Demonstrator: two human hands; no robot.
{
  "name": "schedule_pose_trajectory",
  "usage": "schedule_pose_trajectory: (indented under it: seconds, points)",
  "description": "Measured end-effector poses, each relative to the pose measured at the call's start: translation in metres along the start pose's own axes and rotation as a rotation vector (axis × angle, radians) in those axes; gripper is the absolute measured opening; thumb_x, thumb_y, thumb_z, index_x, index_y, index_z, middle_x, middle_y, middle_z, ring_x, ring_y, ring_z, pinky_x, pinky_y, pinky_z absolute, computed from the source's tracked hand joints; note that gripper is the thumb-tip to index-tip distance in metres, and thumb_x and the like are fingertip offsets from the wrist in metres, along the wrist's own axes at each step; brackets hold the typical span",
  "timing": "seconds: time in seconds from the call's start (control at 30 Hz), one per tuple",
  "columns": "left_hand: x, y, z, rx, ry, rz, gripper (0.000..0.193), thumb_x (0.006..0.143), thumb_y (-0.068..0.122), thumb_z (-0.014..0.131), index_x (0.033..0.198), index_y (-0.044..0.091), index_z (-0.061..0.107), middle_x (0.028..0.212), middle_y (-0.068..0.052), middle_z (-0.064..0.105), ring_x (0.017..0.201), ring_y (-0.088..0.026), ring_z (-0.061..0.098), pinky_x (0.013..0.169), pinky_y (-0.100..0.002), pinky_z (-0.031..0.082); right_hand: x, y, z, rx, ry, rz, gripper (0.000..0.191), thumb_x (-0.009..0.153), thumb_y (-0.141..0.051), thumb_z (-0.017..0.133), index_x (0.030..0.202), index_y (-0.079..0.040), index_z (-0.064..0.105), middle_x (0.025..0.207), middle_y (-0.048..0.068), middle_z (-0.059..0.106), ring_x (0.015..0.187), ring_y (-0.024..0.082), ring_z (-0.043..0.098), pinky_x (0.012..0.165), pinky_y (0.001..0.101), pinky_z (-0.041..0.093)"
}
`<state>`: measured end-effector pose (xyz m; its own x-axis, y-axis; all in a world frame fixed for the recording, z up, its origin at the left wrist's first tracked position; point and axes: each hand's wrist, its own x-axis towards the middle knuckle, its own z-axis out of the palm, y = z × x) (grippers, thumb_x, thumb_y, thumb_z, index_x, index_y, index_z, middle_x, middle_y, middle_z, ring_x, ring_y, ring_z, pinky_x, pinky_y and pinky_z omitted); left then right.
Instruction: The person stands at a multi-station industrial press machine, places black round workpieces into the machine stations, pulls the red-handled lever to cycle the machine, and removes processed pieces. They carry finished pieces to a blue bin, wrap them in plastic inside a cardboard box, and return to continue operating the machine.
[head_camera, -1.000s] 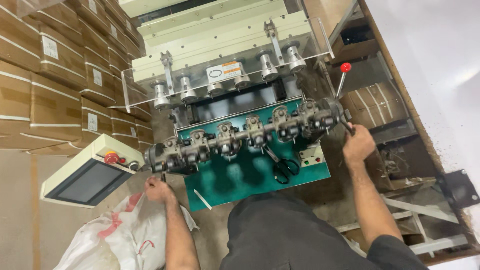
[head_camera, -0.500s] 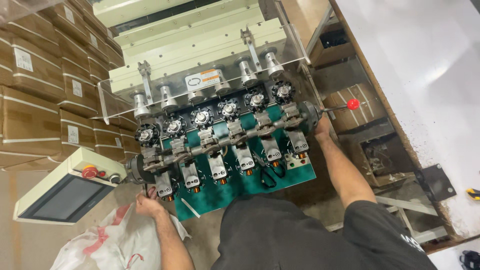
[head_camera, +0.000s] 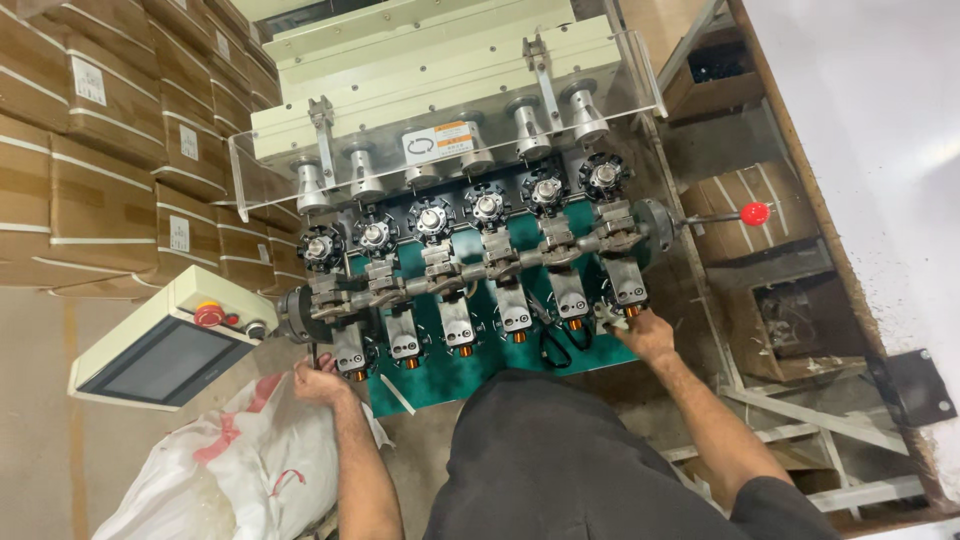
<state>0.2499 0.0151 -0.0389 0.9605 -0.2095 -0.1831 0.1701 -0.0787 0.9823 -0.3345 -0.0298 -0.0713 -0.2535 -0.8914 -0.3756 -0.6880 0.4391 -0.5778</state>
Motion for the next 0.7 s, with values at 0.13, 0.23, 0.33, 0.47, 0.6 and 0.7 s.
schedule_pose_trajectory:
  seconds: [0.13,0.23,0.33,0.47,0.6,0.7]
  points:
    - [0.0,0.007,0.001,0.002,-0.022,-0.043,0.03,0.096,0.028,0.052,0.099,0.004,0.068,0.071,-0.012,0.071,0.055,-0.016,0.066,0.046,-0.024,0.045,0.02,-0.027,0.003,1.552,-0.095,0.65,0.042,0.095,-0.039,0.05,0.114,-0.01,0.074,0.118,0.01,0.074,0.107,0.029,0.072,0.092,0.0453,0.058]
    - [0.005,0.01,-0.002,-0.01,-0.059,-0.078,0.036,0.098,0.034,0.053,0.106,0.002,0.067,0.079,-0.012,0.072,0.06,-0.018,0.067,0.05,-0.027,0.047,0.011,-0.061,0.036,1.54,-0.435,0.651,0.041,0.094,-0.038,0.052,0.114,-0.01,0.074,0.115,0.01,0.074,0.104,0.028,0.072,0.091,0.044,0.058]
    - [-0.001,0.006,-0.012,-0.196,-0.066,-0.21,0.053,0.099,0.053,0.044,0.116,0.008,0.066,0.086,-0.01,0.073,0.069,-0.019,0.066,0.059,-0.03,0.051,-0.01,-0.113,0.093,1.372,-0.741,0.59,0.04,0.092,-0.036,0.054,0.114,-0.009,0.074,0.111,0.009,0.075,0.101,0.026,0.072,0.089,0.0427,0.058]
    - [-0.039,-0.019,-0.033,-0.393,-0.054,-0.4,0.062,0.099,0.063,0.036,0.117,0.011,0.065,0.097,-0.005,0.073,0.08,-0.02,0.064,0.071,-0.035,0.052,-0.038,-0.188,0.16,0.931,-0.912,0.226,0.038,0.091,-0.035,0.057,0.114,-0.009,0.074,0.107,0.009,0.076,0.097,0.025,0.072,0.087,0.0409,0.058]
    - [-0.083,-0.037,-0.056,-0.276,-0.377,-0.63,0.051,0.105,0.055,0.045,0.114,0.009,0.064,0.095,-0.009,0.068,0.075,-0.021,0.065,0.067,-0.036,0.054,-0.039,-0.228,0.178,0.042,-0.744,-0.474,0.037,0.089,-0.033,0.06,0.114,-0.009,0.074,0.103,0.009,0.077,0.093,0.023,0.073,0.085,0.0392,0.058]
    - [-0.095,-0.042,-0.069,-0.06,-0.52,-0.749,0.036,0.099,0.041,0.054,0.117,0.011,0.062,0.103,-0.008,0.072,0.077,-0.02,0.067,0.066,-0.038,0.055,-0.038,-0.236,0.177,-0.288,-0.628,-0.668,0.037,0.088,-0.032,0.062,0.113,-0.008,0.074,0.099,0.008,0.078,0.09,0.021,0.073,0.083,0.0379,0.058]
